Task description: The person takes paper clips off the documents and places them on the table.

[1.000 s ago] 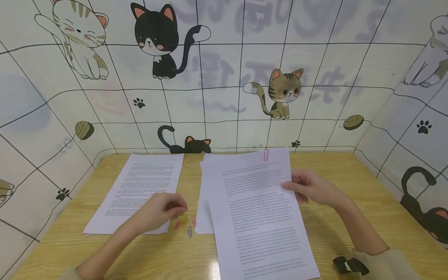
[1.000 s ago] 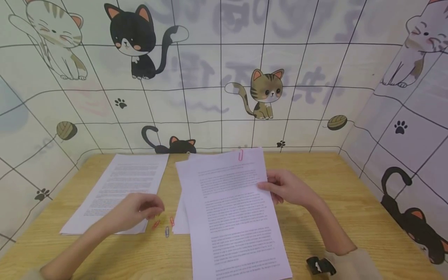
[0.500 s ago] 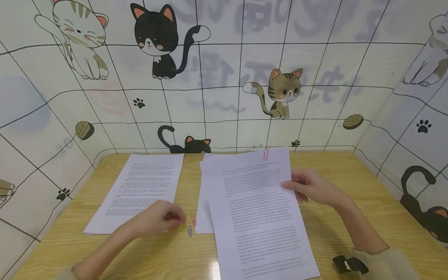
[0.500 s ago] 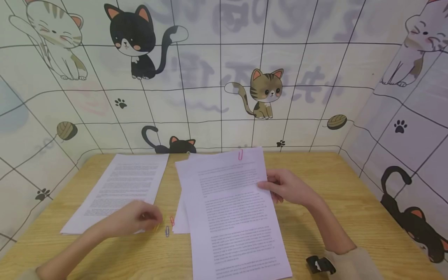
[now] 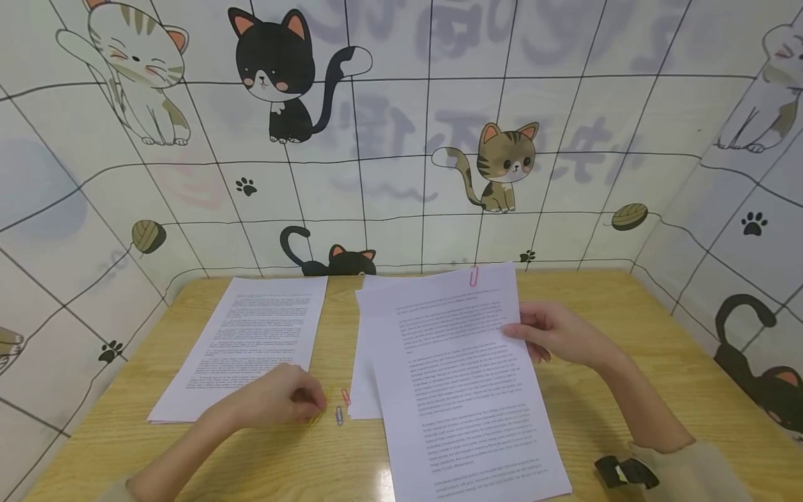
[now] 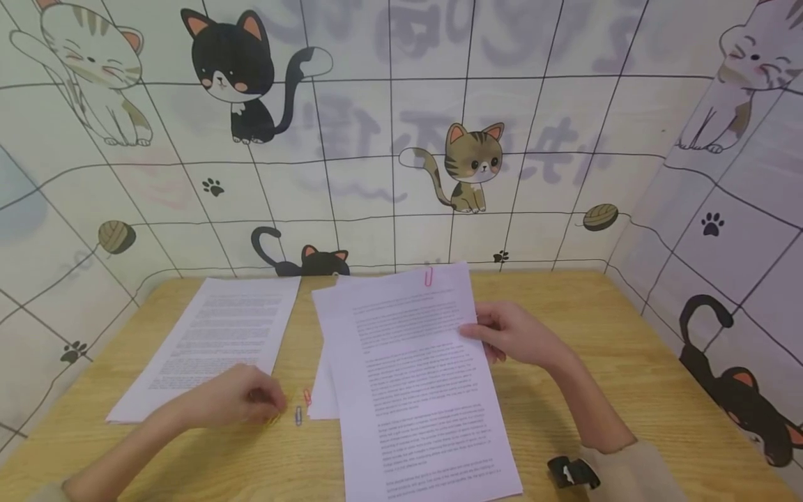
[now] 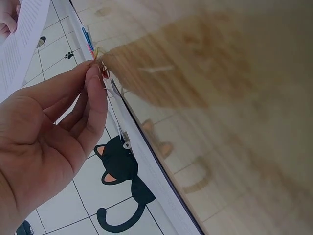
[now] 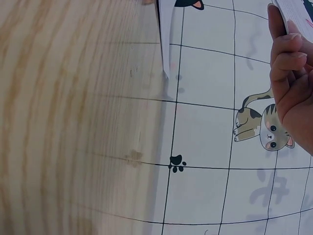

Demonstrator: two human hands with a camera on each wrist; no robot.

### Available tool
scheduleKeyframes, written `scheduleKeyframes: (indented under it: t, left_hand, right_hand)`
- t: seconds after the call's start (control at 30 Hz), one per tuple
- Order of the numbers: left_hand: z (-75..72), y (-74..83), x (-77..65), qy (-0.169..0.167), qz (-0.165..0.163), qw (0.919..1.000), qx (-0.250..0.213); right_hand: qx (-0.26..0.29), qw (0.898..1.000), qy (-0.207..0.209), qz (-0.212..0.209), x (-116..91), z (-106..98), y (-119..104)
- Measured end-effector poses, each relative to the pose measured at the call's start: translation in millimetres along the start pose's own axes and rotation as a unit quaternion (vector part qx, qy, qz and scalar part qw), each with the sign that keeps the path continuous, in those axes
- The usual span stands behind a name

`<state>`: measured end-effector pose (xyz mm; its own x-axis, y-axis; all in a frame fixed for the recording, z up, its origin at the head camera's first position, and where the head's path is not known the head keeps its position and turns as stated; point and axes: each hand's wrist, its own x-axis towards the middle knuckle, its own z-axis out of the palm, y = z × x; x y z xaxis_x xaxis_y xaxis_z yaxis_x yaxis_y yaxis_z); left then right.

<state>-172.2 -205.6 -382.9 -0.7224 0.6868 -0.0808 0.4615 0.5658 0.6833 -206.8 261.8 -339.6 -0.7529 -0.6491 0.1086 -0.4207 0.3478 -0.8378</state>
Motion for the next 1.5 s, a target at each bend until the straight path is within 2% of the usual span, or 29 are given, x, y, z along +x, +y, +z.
scheduleKeyframes:
  t: [0.13,0.37,0.5,0.67,0.9,1.07,1.2,1.33,1.5]
  left_hand:
    - [-1.4,-1.3,-2.1,0.009,0.004,0.9998,0.016]
    - [-5.9,-1.1,-4.6,0.023,0.005,0.9996,-0.017]
    - [-9.2,0.7,-3.7,0.038,0.009,0.9991,-0.018]
    - [-12.9,3.7,-1.2,0.066,0.021,0.9976,0.001]
    - [-17.8,8.6,1.7,0.105,0.019,0.9942,0.010]
    - [-23.6,15.0,0.1,0.130,0.008,0.9907,-0.037]
    - [-30.6,22.9,-1.1,0.159,-0.002,0.9841,-0.079]
    - [-36.0,29.6,0.7,0.194,-0.002,0.9754,-0.104]
    - [-39.5,34.3,4.0,0.221,0.010,0.9686,-0.114]
  right_hand:
    - [0.003,1.000,-0.002,-0.002,0.3,0.3,-0.2]
    - [0.003,1.000,-0.004,-0.010,0.7,0.5,-0.1]
    - [0.003,1.000,-0.001,-0.013,1.1,0.8,0.2]
    - [0.001,1.000,0.003,-0.014,0.6,1.4,1.0]
    - [-0.002,1.000,0.006,-0.010,0.4,2.3,2.0]
    - [-0.005,1.000,0.007,-0.012,1.0,3.0,2.4]
    - [-0.003,1.000,0.007,-0.013,1.0,2.9,2.0]
    - [-0.003,1.000,0.008,-0.011,0.4,2.5,1.1]
    - [-0.006,1.000,0.011,-0.015,0.5,3.3,1.0]
